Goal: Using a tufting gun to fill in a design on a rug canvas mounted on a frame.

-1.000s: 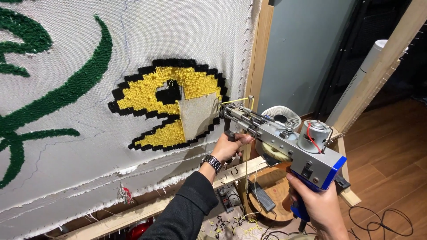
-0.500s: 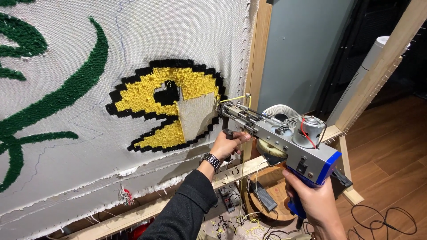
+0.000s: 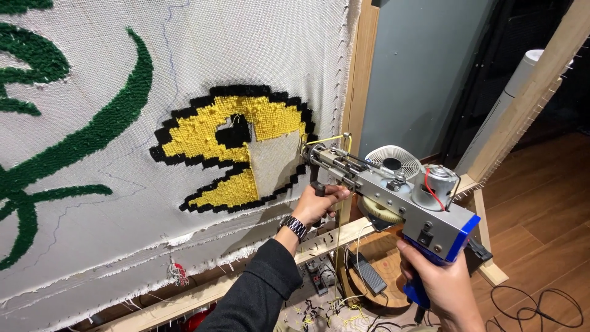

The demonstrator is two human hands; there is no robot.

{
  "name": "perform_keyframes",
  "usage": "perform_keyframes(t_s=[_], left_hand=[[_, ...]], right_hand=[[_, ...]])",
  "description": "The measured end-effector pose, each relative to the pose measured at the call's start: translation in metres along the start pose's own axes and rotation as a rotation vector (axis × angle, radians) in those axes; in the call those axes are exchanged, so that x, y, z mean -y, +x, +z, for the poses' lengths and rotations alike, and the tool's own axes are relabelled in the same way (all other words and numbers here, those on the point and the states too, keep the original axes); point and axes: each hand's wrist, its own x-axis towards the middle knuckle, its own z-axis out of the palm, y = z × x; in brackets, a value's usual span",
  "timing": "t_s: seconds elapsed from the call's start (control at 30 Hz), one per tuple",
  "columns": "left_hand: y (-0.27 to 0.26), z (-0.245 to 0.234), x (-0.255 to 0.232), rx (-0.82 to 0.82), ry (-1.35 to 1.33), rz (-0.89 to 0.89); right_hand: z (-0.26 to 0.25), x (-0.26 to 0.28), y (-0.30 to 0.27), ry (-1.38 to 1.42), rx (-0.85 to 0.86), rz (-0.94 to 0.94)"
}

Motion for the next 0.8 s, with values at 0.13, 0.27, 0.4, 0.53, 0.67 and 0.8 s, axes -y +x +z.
perform_keyframes(t_s=[0.13, 0.27, 0.4, 0.53, 0.67, 0.8], left_hand=[[-0.008, 0.005, -0.005, -0.037, 0.054, -0.024], [-0.005, 0.004, -0.003, -0.038, 0.001, -0.021], [-0.002, 0.001, -0.003, -0.038, 0.033, -0.022], [-0.002, -0.001, -0.006, -0.040, 0.058, 0.011], [0.000, -0.004, -0.007, -0.042, 0.063, 0.017], [0.003, -0.008, -0.009, -0.044, 0.007, 0.033]], right_hand=[[-0.005, 0.004, -0.003, -0.013, 0.033, -0.008], [-0.006, 0.001, 0.000, -0.026, 0.053, -0.011], [-0.002, 0.001, 0.001, -0.041, 0.036, 0.000], [0.003, 0.003, 0.002, -0.051, 0.037, -0.001], [0.003, -0.006, 0.009, -0.035, 0.048, -0.109], [0.012, -0.002, 0.008, -0.063, 0.052, -0.070]])
